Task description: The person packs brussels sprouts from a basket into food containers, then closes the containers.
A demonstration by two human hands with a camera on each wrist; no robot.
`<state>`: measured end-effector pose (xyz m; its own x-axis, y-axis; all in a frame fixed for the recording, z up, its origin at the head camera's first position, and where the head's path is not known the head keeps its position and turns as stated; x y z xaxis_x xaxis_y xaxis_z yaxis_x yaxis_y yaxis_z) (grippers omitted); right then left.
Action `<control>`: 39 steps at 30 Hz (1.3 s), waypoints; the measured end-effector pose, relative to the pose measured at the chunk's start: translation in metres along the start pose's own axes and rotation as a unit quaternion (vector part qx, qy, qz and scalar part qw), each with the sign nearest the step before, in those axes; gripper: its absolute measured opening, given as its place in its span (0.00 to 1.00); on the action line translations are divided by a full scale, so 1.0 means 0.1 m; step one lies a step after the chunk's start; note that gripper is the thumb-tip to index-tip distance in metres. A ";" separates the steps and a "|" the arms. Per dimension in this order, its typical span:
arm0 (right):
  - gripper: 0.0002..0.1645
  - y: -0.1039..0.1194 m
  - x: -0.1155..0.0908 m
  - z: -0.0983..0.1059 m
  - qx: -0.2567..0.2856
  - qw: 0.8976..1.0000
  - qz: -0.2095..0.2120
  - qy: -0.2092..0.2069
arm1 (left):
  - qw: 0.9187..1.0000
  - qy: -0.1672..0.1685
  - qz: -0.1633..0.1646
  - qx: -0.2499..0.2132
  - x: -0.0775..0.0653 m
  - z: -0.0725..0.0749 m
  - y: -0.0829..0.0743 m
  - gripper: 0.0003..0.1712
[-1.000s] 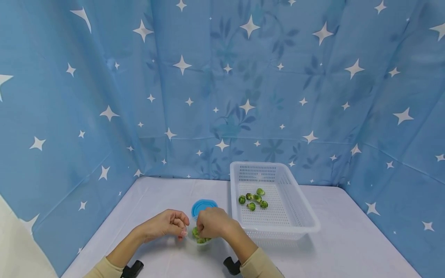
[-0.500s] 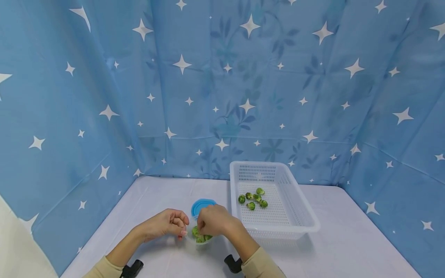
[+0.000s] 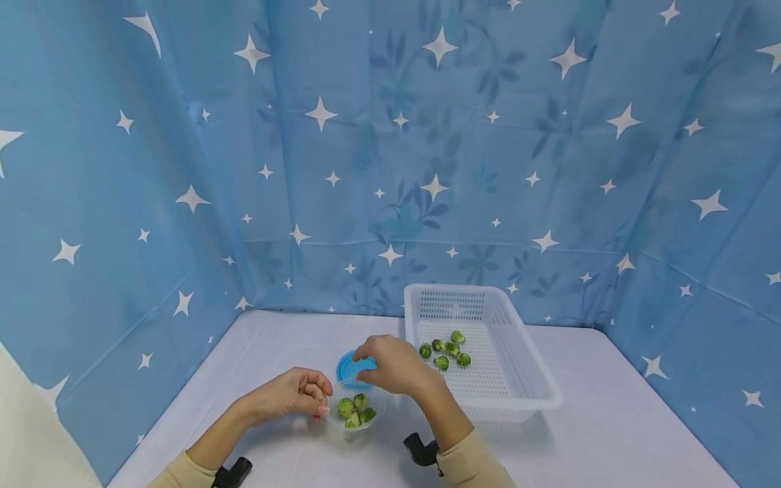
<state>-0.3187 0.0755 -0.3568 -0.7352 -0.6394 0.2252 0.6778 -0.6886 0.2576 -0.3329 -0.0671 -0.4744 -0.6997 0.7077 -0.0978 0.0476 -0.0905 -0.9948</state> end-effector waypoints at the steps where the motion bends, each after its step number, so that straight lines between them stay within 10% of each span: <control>1: 0.18 0.00 -0.01 0.06 -0.003 1.000 -0.002 -0.010 | 1.000 0.000 0.000 0.000 0.00 0.00 0.00 0.23; 20: 0.31 -0.06 -0.09 0.82 -0.055 0.996 -0.050 -0.044 | 1.000 0.001 -0.002 -0.009 0.01 -0.01 0.01 0.24; 39: 0.32 -0.64 -0.09 0.99 -0.011 0.996 -0.063 -0.057 | 1.000 -0.007 -0.003 0.003 0.00 0.00 0.00 0.23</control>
<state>-0.3561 0.1596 -0.2824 -0.8094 -0.5062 0.2979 0.5800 -0.7686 0.2698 -0.3327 -0.0669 -0.4743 -0.7097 0.6987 -0.0908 0.0390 -0.0897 -0.9952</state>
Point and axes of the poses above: each hand's wrist, its own x-axis towards the middle knuckle, its own z-axis out of the back of the hand, y = z × x, the point moved 10 cm from there along x, towards the middle knuckle, and after that the axes turned 5 degrees about -x, right-handed, at the moved point
